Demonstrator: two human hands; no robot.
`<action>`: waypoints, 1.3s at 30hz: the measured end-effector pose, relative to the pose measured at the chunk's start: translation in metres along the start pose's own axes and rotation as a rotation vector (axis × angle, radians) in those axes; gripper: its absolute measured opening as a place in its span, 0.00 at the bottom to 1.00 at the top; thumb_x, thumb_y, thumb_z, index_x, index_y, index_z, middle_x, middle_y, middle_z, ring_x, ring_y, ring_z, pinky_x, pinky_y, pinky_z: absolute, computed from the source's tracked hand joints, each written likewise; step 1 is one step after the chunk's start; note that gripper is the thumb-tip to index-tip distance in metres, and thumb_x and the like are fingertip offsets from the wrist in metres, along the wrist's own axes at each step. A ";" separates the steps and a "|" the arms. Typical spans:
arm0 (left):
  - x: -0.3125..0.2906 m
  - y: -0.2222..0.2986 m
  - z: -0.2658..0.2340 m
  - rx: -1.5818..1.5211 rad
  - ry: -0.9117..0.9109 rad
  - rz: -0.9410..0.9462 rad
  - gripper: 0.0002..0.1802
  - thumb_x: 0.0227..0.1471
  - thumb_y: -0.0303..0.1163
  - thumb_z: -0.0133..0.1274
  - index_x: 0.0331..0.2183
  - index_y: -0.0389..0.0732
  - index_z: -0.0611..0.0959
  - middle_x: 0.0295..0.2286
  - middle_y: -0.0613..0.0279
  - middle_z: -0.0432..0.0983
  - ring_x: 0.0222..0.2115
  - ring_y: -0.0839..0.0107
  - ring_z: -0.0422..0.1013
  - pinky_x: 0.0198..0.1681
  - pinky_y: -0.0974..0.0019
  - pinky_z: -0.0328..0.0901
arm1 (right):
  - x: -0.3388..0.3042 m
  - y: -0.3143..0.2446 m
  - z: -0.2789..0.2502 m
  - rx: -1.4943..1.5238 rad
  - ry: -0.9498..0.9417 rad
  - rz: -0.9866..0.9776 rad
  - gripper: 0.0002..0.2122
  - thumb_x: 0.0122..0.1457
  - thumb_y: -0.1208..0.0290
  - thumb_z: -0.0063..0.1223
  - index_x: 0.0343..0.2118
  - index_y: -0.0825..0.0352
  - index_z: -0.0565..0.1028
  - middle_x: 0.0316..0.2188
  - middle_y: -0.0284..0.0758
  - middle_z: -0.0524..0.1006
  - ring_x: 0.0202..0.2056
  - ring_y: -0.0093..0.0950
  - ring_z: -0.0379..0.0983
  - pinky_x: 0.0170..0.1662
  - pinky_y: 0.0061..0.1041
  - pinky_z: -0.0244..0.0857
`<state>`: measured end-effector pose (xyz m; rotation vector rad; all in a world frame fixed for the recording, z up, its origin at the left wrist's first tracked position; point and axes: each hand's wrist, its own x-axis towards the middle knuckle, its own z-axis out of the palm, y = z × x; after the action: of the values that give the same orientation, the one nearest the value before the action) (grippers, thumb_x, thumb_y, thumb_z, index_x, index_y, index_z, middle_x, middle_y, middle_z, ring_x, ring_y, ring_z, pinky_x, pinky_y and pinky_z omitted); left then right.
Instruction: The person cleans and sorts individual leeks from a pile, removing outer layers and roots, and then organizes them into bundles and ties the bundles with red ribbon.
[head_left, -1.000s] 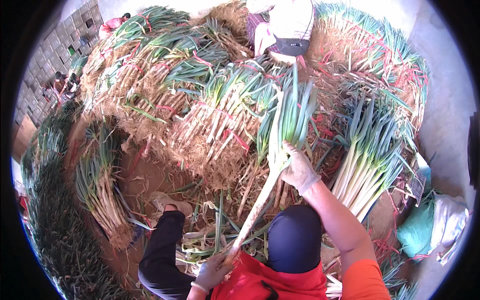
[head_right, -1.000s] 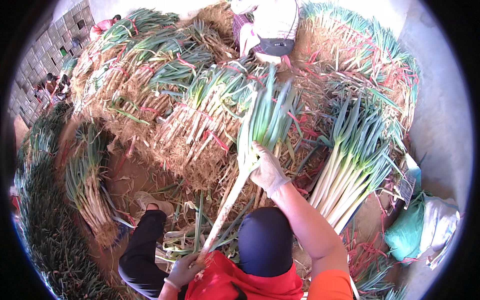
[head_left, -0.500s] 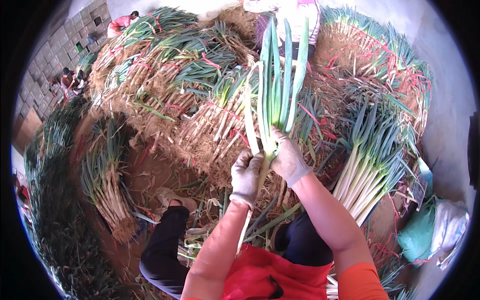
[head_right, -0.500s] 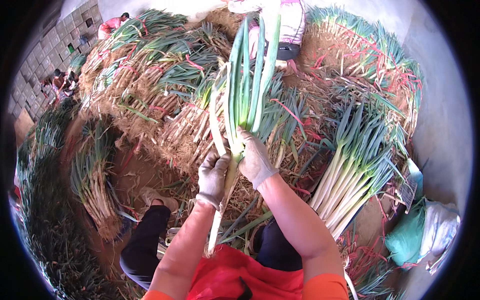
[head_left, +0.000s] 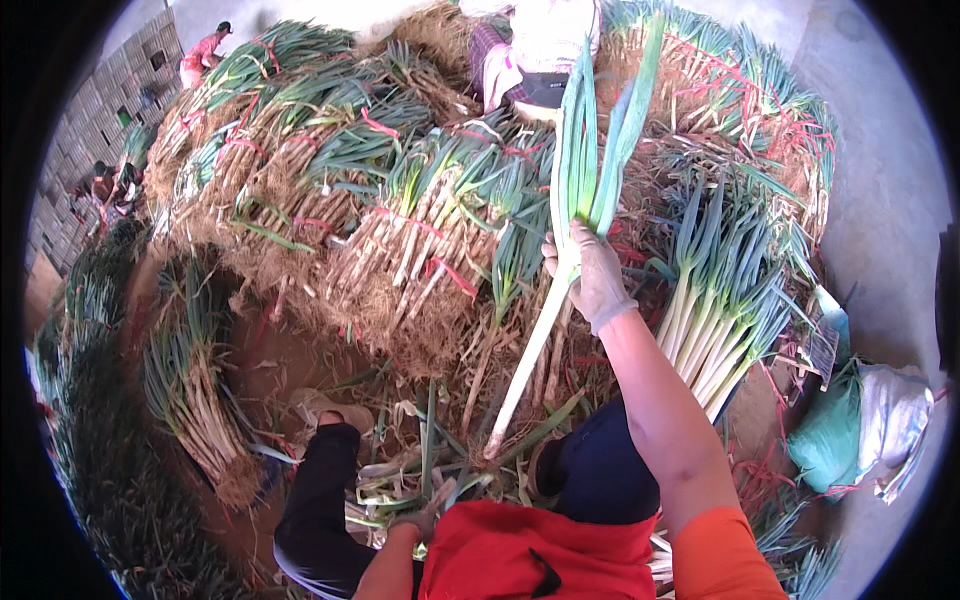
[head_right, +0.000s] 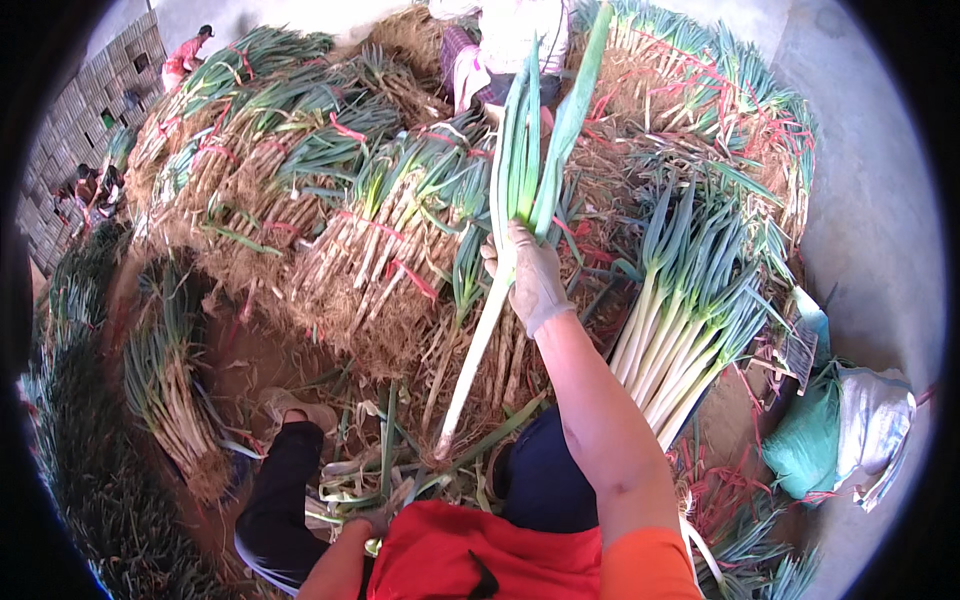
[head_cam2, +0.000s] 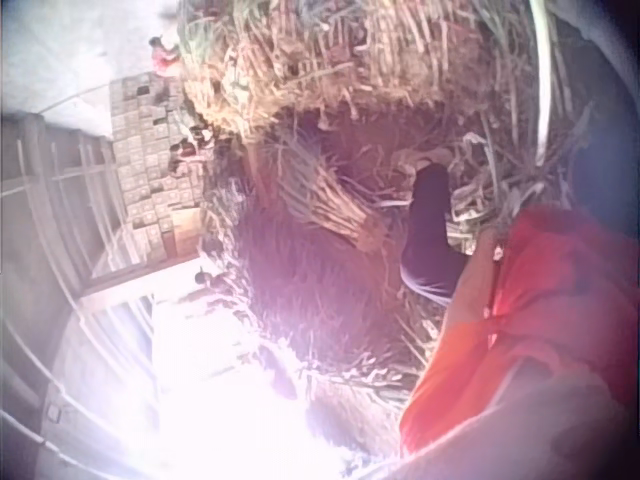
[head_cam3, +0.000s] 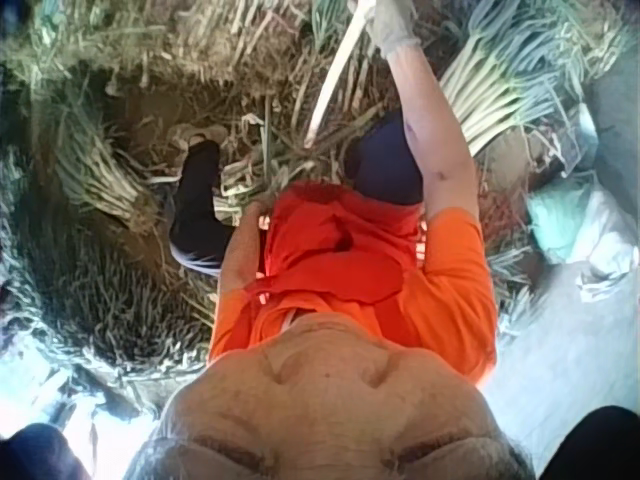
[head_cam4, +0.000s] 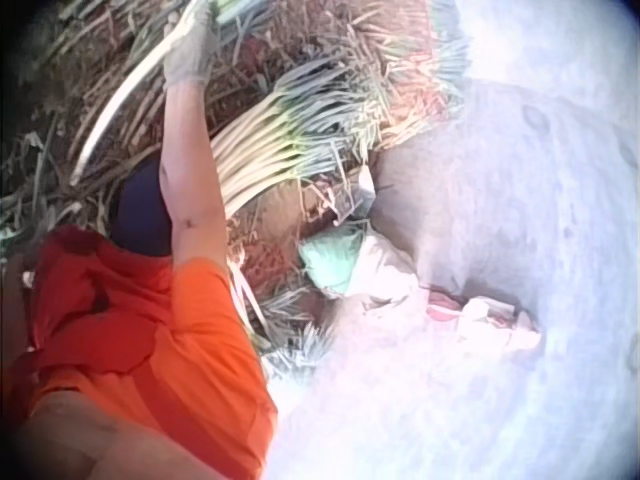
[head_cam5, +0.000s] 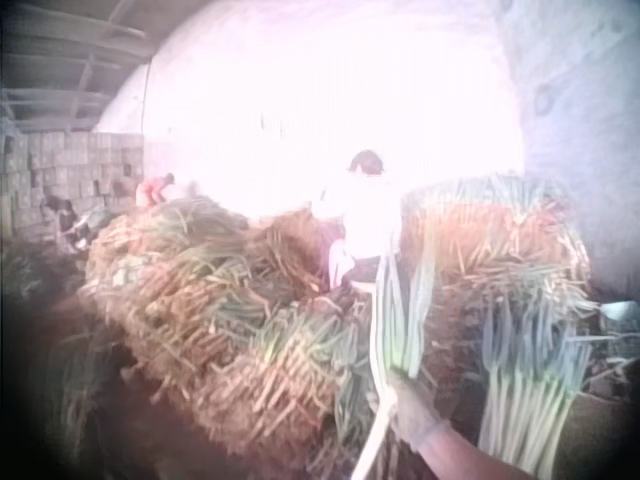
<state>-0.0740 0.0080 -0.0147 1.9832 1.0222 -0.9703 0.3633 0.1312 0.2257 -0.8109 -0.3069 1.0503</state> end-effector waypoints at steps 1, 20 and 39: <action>-0.002 -0.001 0.004 -0.119 -0.022 -0.028 0.33 0.56 0.55 0.40 0.60 0.56 0.62 0.50 0.47 0.71 0.50 0.48 0.68 0.52 0.52 0.62 | -0.001 0.003 -0.003 -0.009 0.000 0.024 0.10 0.64 0.65 0.47 0.42 0.64 0.70 0.31 0.38 0.75 0.27 0.31 0.75 0.27 0.27 0.70; -0.045 0.168 -0.160 -1.282 1.000 0.328 0.15 0.57 0.38 0.54 0.37 0.35 0.79 0.22 0.71 0.71 0.19 0.85 0.63 0.22 0.77 0.60 | -0.008 0.019 0.015 -1.699 0.194 -0.479 0.14 0.56 0.55 0.51 0.32 0.61 0.79 0.22 0.38 0.79 0.21 0.33 0.76 0.24 0.33 0.69; -0.003 0.109 -0.132 -1.235 1.012 0.512 0.19 0.52 0.29 0.56 0.47 0.39 0.76 0.30 0.66 0.76 0.29 0.78 0.71 0.30 0.74 0.66 | -0.045 0.028 0.033 -1.558 -0.809 -0.015 0.16 0.56 0.66 0.56 0.47 0.65 0.71 0.34 0.36 0.76 0.35 0.27 0.75 0.37 0.29 0.72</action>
<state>0.0586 0.0668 0.0765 1.3646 1.0622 0.9138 0.3040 0.1144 0.2341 -1.6740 -1.9641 0.9564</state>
